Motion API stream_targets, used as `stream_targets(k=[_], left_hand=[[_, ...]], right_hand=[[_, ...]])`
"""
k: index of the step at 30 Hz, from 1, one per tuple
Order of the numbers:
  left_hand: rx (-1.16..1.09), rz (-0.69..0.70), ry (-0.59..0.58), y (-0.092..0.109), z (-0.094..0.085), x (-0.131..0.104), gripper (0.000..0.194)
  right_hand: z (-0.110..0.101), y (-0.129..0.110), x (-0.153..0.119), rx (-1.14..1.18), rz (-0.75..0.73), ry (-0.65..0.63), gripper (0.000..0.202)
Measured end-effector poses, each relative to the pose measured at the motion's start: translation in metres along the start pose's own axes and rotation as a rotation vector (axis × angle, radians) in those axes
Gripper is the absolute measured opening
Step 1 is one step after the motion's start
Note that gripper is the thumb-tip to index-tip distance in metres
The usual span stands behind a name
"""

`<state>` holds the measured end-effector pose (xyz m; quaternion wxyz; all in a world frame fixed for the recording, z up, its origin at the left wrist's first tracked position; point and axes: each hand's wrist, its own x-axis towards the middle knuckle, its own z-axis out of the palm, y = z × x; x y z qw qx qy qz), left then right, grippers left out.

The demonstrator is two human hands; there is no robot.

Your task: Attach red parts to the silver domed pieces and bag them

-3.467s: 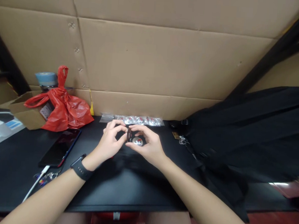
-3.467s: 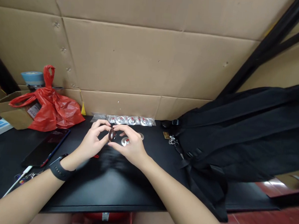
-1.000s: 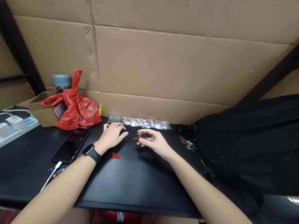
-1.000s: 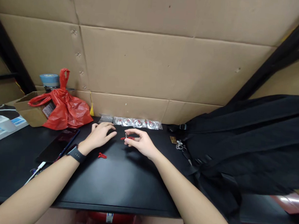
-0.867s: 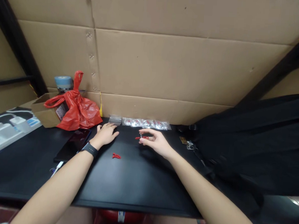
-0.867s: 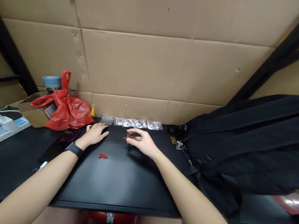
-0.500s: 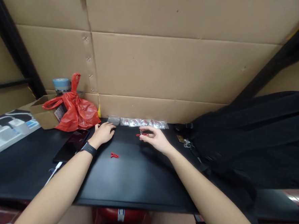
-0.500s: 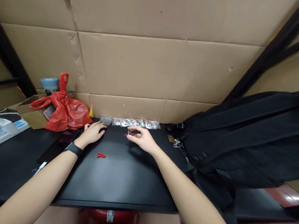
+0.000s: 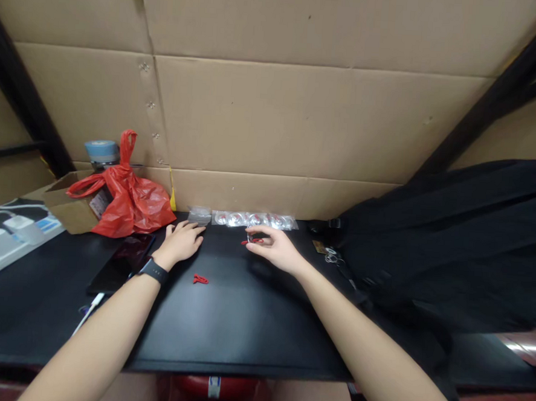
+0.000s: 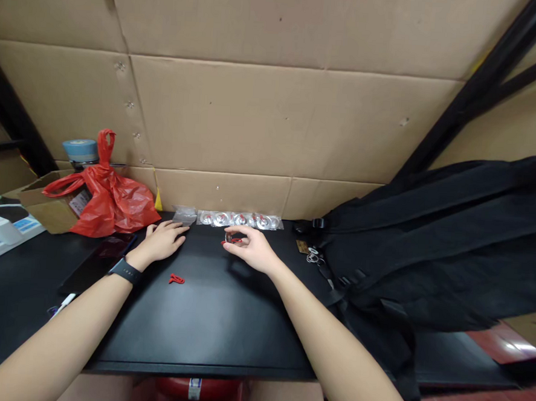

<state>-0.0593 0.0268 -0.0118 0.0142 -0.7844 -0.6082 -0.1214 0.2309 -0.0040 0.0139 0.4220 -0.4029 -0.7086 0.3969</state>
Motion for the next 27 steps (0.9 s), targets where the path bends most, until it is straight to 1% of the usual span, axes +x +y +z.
stream_targets(k=[3, 7, 11, 13, 15, 17, 19, 22, 27], left_hand=[[-0.017, 0.021, 0.024, 0.001, 0.0, 0.0, 0.04], [-0.013, 0.059, 0.12, 0.008, -0.011, -0.004, 0.036], [-0.05, 0.135, 0.258, 0.026, -0.027, -0.011, 0.033], [-0.114, 0.218, 0.271, 0.038, -0.031, -0.014, 0.03], [-0.213, 0.305, 0.214, 0.052, -0.03, -0.017, 0.03], [-0.291, 0.38, 0.116, 0.063, -0.026, -0.021, 0.037], [-0.312, 0.425, 0.032, 0.071, -0.021, -0.025, 0.045], [-0.29, 0.451, -0.042, 0.076, -0.019, -0.03, 0.044], [-0.254, 0.507, -0.114, 0.078, -0.026, -0.036, 0.037]], right_hand=[[0.0, 0.0, 0.0, -0.004, -0.003, 0.01, 0.041], [-0.001, 0.0, 0.0, -0.022, -0.012, 0.02, 0.039], [-0.003, 0.0, 0.001, -0.034, -0.032, 0.019, 0.039], [-0.004, 0.001, 0.001, -0.035, -0.035, 0.021, 0.04], [-0.005, 0.003, 0.002, -0.039, -0.041, 0.03, 0.041], [-0.008, 0.004, 0.003, -0.05, -0.054, 0.04, 0.041], [-0.01, 0.005, 0.004, -0.069, -0.064, 0.042, 0.041], [-0.014, 0.006, 0.004, -0.101, -0.081, 0.037, 0.039], [-0.018, 0.005, 0.003, -0.177, -0.116, 0.025, 0.035]])
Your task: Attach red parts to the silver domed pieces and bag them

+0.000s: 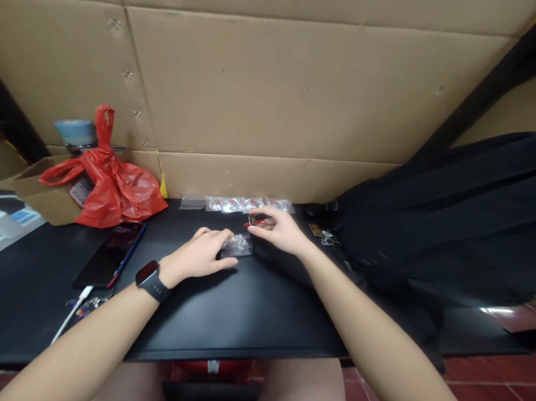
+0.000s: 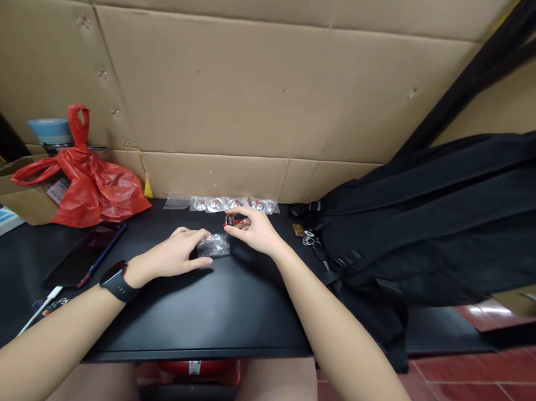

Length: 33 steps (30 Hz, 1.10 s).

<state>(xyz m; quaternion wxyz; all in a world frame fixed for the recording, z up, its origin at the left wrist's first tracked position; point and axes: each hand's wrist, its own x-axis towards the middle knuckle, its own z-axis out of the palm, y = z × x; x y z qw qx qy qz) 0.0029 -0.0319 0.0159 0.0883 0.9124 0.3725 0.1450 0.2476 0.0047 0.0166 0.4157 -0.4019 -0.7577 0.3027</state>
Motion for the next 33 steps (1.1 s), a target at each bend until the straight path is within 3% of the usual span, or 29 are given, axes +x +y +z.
stream_targets(k=[5, 12, 17, 21, 29, 33], left_hand=[[0.021, 0.1, -0.116, 0.01, 0.001, -0.003, 0.032], [0.148, -0.005, -0.101, 0.013, 0.007, -0.004, 0.049], [0.198, -0.051, -0.149, 0.005, 0.008, -0.006, 0.046], [0.196, -0.068, -0.151, 0.005, 0.009, -0.006, 0.043], [0.12, -0.069, -0.15, 0.006, 0.008, -0.005, 0.044], [0.091, -0.062, -0.171, 0.005, 0.007, -0.005, 0.045]], right_hand=[[-0.006, -0.001, -0.001, -0.137, -0.04, -0.028, 0.034], [-0.013, -0.015, -0.004, -0.442, -0.17, -0.152, 0.035], [-0.014, -0.025, -0.012, -0.604, -0.062, -0.307, 0.038], [-0.009, -0.026, -0.013, -0.734, 0.039, -0.29, 0.037], [-0.003, -0.019, -0.01, -0.593, -0.07, -0.3, 0.025], [-0.006, -0.02, -0.011, -0.423, -0.136, -0.374, 0.042]])
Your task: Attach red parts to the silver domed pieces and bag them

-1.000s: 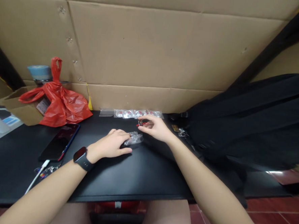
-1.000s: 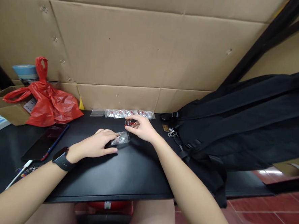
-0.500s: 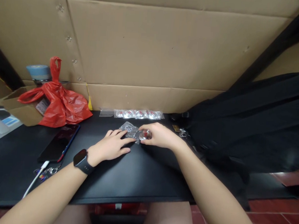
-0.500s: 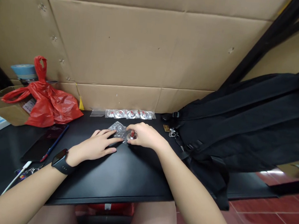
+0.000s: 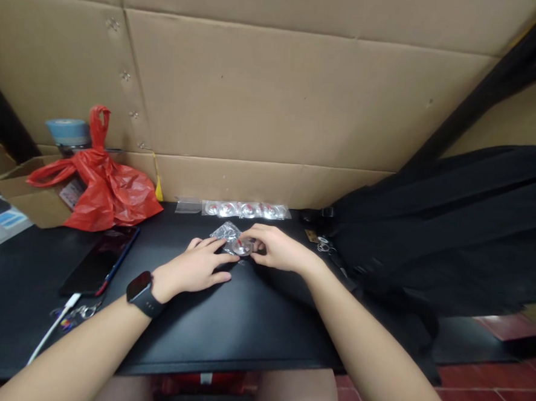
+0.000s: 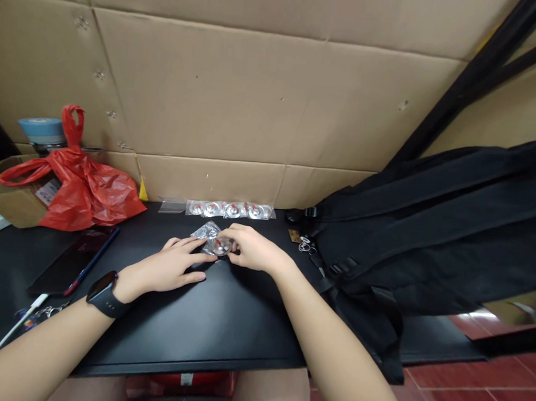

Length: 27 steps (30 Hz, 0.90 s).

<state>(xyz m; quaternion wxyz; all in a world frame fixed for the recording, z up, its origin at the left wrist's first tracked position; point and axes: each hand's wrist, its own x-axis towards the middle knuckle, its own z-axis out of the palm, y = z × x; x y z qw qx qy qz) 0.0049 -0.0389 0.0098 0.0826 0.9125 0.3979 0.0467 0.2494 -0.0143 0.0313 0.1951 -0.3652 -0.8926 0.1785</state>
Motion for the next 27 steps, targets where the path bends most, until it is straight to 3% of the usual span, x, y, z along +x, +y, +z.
stream_targets(k=[8, 13, 21, 23, 27], left_hand=[[-0.082, 0.016, -0.081, -0.008, -0.005, 0.002, 0.045], [-0.086, 0.027, -0.059, -0.01, -0.004, 0.001, 0.042], [-0.074, 0.054, 0.022, -0.007, -0.005, 0.001, 0.036], [-0.077, 0.068, 0.006, -0.01, -0.007, 0.002, 0.033], [-0.117, 0.081, 0.035, -0.019, -0.01, 0.003, 0.029]], right_hand=[[0.015, 0.011, 0.007, -0.042, -0.046, 0.071, 0.041], [0.025, 0.01, 0.014, -0.213, 0.02, 0.213, 0.036], [0.044, 0.018, 0.036, -0.246, 0.116, 0.324, 0.035], [0.043, 0.021, 0.036, -0.224, 0.106, 0.317, 0.029], [0.034, 0.024, 0.026, -0.107, -0.034, 0.161, 0.019]])
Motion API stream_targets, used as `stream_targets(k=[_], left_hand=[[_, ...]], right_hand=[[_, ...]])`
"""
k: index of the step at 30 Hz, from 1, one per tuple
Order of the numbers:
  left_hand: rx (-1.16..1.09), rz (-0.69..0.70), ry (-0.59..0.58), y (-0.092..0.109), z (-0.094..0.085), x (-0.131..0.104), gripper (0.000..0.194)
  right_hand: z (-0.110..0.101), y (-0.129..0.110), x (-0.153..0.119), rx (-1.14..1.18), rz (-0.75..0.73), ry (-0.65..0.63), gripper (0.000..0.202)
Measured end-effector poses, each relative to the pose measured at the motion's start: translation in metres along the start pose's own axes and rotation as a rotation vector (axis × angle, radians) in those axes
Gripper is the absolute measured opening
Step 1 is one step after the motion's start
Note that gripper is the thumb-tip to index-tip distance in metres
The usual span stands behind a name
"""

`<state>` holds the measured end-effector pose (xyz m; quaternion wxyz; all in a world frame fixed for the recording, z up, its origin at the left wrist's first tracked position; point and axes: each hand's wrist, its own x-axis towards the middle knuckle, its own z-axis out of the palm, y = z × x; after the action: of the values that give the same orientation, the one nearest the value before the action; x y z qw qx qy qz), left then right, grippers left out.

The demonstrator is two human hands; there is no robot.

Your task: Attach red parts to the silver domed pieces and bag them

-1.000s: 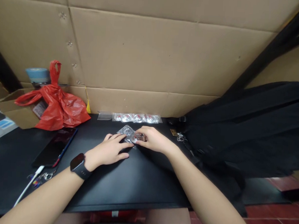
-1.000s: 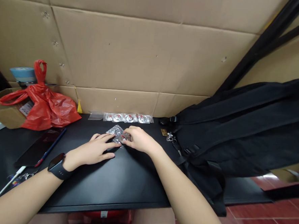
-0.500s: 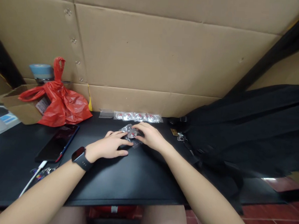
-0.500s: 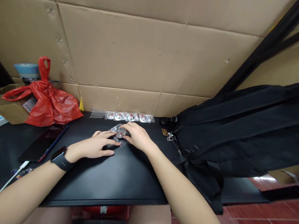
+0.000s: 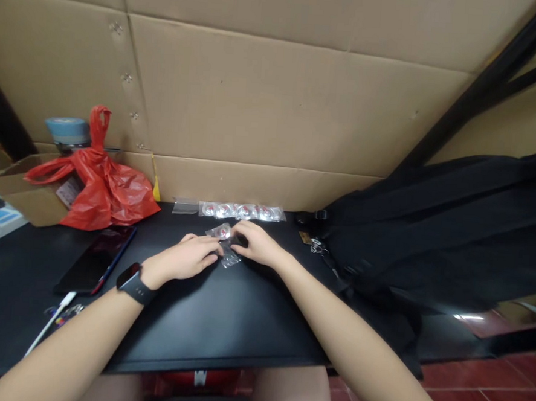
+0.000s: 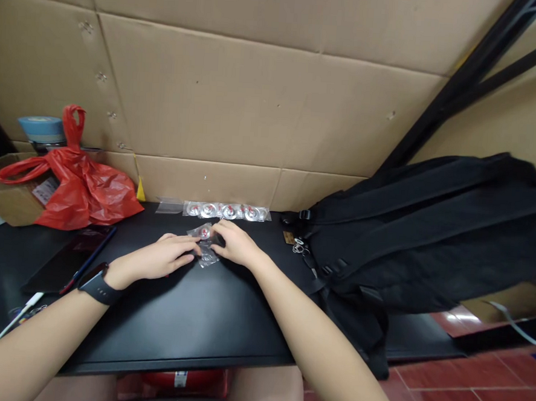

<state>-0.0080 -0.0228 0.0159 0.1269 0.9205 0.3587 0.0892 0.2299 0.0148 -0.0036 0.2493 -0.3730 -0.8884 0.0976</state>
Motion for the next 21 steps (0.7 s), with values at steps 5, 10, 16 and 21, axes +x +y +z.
stream_targets(k=[5, 10, 16, 21], left_hand=[[0.019, -0.05, 0.096, -0.006, 0.003, 0.001, 0.052], [0.111, -0.093, 0.058, -0.006, 0.009, 0.001, 0.043], [0.114, -0.099, 0.093, -0.009, 0.008, 0.002, 0.036], [0.151, -0.152, 0.124, -0.012, 0.007, 0.002, 0.031]], right_hand=[[-0.013, -0.004, -0.008, 0.012, -0.014, -0.089, 0.036], [-0.015, -0.005, -0.006, -0.126, 0.07, -0.084, 0.038], [-0.005, 0.008, -0.004, -0.054, -0.045, -0.006, 0.04], [0.0, 0.011, -0.006, -0.074, -0.048, -0.064, 0.037]])
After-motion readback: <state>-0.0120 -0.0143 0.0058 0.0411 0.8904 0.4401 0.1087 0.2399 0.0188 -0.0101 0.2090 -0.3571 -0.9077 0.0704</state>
